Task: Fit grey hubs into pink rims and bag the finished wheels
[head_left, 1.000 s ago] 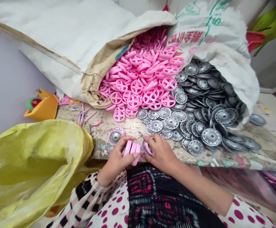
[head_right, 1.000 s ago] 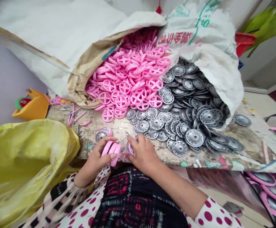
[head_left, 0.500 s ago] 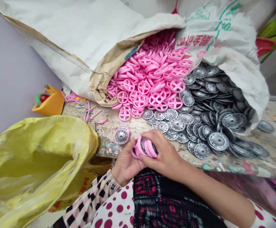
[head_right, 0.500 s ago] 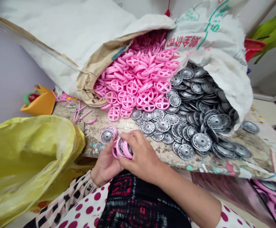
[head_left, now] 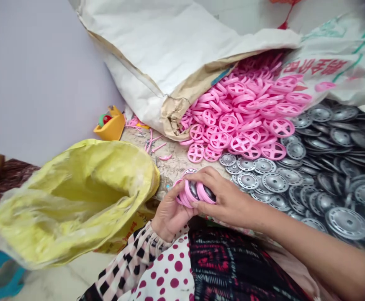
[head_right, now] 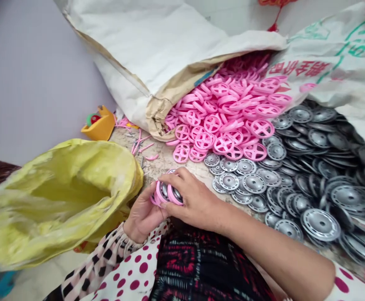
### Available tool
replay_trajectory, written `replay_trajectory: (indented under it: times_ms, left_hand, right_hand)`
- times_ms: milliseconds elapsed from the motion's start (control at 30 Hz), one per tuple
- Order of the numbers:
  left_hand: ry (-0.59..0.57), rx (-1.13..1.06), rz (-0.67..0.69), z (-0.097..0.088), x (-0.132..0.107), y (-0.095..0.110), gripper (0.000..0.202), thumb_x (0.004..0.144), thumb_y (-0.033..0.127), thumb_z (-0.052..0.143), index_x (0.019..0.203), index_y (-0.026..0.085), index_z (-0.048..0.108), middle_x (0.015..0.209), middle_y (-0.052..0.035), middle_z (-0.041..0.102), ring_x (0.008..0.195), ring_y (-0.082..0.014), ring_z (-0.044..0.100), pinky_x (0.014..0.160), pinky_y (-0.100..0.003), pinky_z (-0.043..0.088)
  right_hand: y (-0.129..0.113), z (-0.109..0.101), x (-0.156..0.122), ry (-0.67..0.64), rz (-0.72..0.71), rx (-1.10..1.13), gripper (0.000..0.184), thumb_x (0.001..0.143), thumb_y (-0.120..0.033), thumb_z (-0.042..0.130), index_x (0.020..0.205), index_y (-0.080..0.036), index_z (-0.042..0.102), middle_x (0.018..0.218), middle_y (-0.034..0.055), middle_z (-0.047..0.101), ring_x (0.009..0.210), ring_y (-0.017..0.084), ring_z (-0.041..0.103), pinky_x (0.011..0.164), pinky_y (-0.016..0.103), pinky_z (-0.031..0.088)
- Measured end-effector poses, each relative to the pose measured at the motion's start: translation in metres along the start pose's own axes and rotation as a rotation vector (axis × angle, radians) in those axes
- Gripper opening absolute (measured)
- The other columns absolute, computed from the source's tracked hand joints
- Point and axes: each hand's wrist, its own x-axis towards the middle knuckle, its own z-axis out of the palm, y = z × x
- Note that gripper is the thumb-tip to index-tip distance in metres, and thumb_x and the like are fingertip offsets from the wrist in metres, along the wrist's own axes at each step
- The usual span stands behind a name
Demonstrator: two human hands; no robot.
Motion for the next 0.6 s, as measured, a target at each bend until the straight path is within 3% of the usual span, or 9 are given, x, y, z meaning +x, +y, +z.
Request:
replay_trajectory:
  times_ms: [100, 200, 267, 333, 433, 533, 600]
  left_hand:
    - [0.078, 0.031, 0.129, -0.008, -0.010, 0.017, 0.030, 0.074, 0.012, 0.065, 0.103, 0.017, 0.058, 0.097, -0.0029, 0.066, 0.090, -0.0173, 0.066, 0.079, -0.032, 0.056]
    - [0.159, 0.059, 0.227, -0.013, -0.024, 0.034, 0.038, 0.073, 0.007, 0.065, 0.108, 0.018, 0.056, 0.097, -0.0029, 0.066, 0.091, -0.0178, 0.065, 0.080, -0.032, 0.056]
    - [0.206, 0.076, 0.244, -0.015, -0.035, 0.045, 0.036, 0.077, 0.012, 0.065, 0.111, 0.020, 0.055, 0.101, -0.0041, 0.066, 0.090, -0.0186, 0.066, 0.077, -0.033, 0.057]
    - [0.208, 0.102, 0.242, -0.015, -0.046, 0.058, 0.033, 0.084, 0.028, 0.062, 0.115, 0.020, 0.054, 0.108, -0.0069, 0.066, 0.090, -0.0210, 0.067, 0.075, -0.038, 0.058]
    - [0.158, 0.171, 0.241, -0.014, -0.066, 0.082, 0.050, 0.089, 0.051, 0.051, 0.123, 0.014, 0.053, 0.118, -0.0160, 0.063, 0.098, -0.0285, 0.065, 0.082, -0.049, 0.056]
    - [0.176, 0.237, 0.306, -0.014, -0.087, 0.109, 0.058, 0.091, 0.053, 0.043, 0.125, 0.007, 0.053, 0.120, -0.0219, 0.061, 0.107, -0.0326, 0.062, 0.089, -0.051, 0.052]
    - [0.262, 0.292, 0.399, -0.018, -0.101, 0.127, 0.051, 0.093, 0.048, 0.043, 0.123, 0.008, 0.054, 0.121, -0.0203, 0.061, 0.109, -0.0319, 0.061, 0.089, -0.051, 0.053]
  right_hand:
    - [-0.001, 0.013, 0.019, -0.083, -0.047, 0.076, 0.051, 0.079, -0.024, 0.065, 0.128, -0.024, 0.050, 0.113, 0.0069, 0.050, 0.104, 0.021, 0.052, 0.092, 0.039, 0.044]
    - [-0.006, 0.030, 0.038, -0.048, 0.051, 0.199, 0.054, 0.071, -0.018, 0.068, 0.122, -0.024, 0.052, 0.115, 0.0056, 0.052, 0.107, 0.021, 0.052, 0.095, 0.040, 0.042]
    - [-0.011, 0.040, 0.051, -0.016, 0.158, 0.358, 0.054, 0.067, -0.017, 0.070, 0.118, -0.024, 0.053, 0.113, 0.0038, 0.055, 0.106, 0.021, 0.053, 0.094, 0.040, 0.043]
    - [-0.017, 0.048, 0.066, -0.035, 0.277, 0.584, 0.052, 0.064, -0.018, 0.071, 0.113, -0.024, 0.054, 0.106, 0.0017, 0.059, 0.098, 0.020, 0.056, 0.086, 0.036, 0.047]
    - [-0.028, 0.061, 0.091, -0.067, 0.460, 0.894, 0.052, 0.063, -0.022, 0.074, 0.109, -0.024, 0.051, 0.092, -0.0011, 0.062, 0.081, 0.016, 0.059, 0.068, 0.028, 0.048]
    - [-0.042, 0.078, 0.122, -0.114, 0.551, 1.040, 0.046, 0.070, -0.033, 0.070, 0.110, -0.024, 0.049, 0.087, -0.0017, 0.061, 0.069, 0.013, 0.056, 0.057, 0.024, 0.044]
    - [-0.053, 0.093, 0.144, -0.190, 0.513, 1.024, 0.038, 0.082, -0.046, 0.055, 0.111, -0.023, 0.050, 0.082, -0.0013, 0.059, 0.061, 0.012, 0.053, 0.054, 0.026, 0.044]
